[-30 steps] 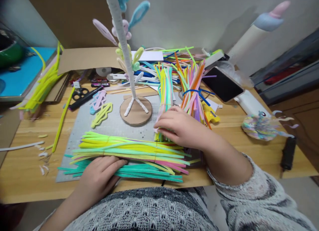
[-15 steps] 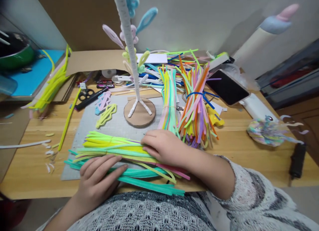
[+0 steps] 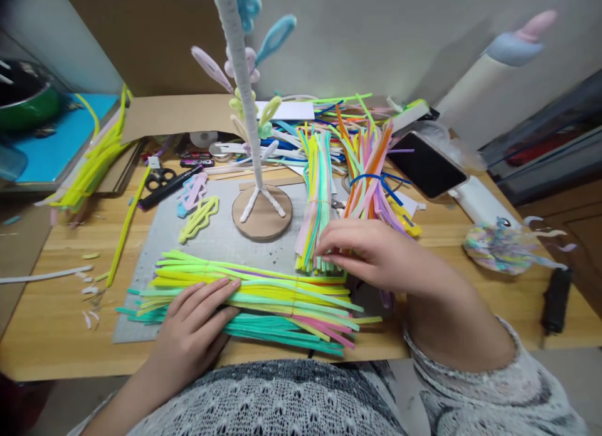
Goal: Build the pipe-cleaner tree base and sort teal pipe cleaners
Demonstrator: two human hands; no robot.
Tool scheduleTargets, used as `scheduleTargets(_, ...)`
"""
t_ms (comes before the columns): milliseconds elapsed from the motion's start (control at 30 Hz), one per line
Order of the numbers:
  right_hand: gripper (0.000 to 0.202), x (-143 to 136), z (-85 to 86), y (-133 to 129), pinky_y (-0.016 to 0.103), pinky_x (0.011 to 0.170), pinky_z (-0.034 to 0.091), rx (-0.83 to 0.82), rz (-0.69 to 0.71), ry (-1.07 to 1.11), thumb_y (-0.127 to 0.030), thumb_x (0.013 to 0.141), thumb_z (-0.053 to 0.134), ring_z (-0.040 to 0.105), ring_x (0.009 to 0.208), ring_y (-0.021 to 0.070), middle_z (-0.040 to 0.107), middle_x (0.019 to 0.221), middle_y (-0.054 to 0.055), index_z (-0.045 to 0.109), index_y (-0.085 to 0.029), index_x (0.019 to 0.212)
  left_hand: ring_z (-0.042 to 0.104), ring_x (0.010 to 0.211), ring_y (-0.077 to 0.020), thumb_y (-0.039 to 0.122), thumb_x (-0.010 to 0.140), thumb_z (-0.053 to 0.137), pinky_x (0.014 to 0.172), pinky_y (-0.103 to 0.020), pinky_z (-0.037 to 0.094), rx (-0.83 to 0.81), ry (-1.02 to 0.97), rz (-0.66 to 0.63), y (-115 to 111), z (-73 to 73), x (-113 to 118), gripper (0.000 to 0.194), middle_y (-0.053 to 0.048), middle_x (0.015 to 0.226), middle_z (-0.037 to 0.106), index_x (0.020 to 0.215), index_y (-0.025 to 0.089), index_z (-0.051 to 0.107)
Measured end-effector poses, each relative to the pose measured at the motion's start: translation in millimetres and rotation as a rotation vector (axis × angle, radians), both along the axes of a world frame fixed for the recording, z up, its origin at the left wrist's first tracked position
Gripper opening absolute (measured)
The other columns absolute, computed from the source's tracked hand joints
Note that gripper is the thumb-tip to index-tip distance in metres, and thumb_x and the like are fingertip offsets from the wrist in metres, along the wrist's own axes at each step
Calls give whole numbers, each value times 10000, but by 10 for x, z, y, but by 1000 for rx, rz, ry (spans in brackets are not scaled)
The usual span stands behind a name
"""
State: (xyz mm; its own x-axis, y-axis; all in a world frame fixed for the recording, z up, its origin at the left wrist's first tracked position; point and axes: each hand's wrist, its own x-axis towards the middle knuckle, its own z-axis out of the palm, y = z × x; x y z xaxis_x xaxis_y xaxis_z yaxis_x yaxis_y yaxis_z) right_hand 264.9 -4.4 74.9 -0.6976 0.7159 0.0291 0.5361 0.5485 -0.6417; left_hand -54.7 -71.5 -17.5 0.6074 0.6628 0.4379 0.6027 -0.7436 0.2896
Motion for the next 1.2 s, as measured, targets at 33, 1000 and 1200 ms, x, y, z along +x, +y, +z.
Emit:
scheduleTargets(33,158,32,26,-12,244,727,461,-82,56,-35,-200,903,465,590,835,137,632,886,57,622,-188,921,492,1199,-230,96,814,514,998,-408,325,-1,-3,1,1,-3,1,164,-78,1273,580,905,166,631)
scheduleTargets(1000,201,171,-403,239,339,760,424,367,-14,-251,-178,863,478,541,881,196,591,987,90,675,-214,861,510,1145,-253,108,816,512,928,-418,358,-2,21,8,12,12,3,161,-97,1256,583,902,174,631)
scheduleTargets(1200,200,110,-421,235,308,731,436,316,-38,-204,-178,877,472,553,845,176,586,960,78,670,-211,877,545,1056,-242,106,807,523,891,-408,367,-4,15,22,1,4,-3,146,-82,1150,637,864,181,634)
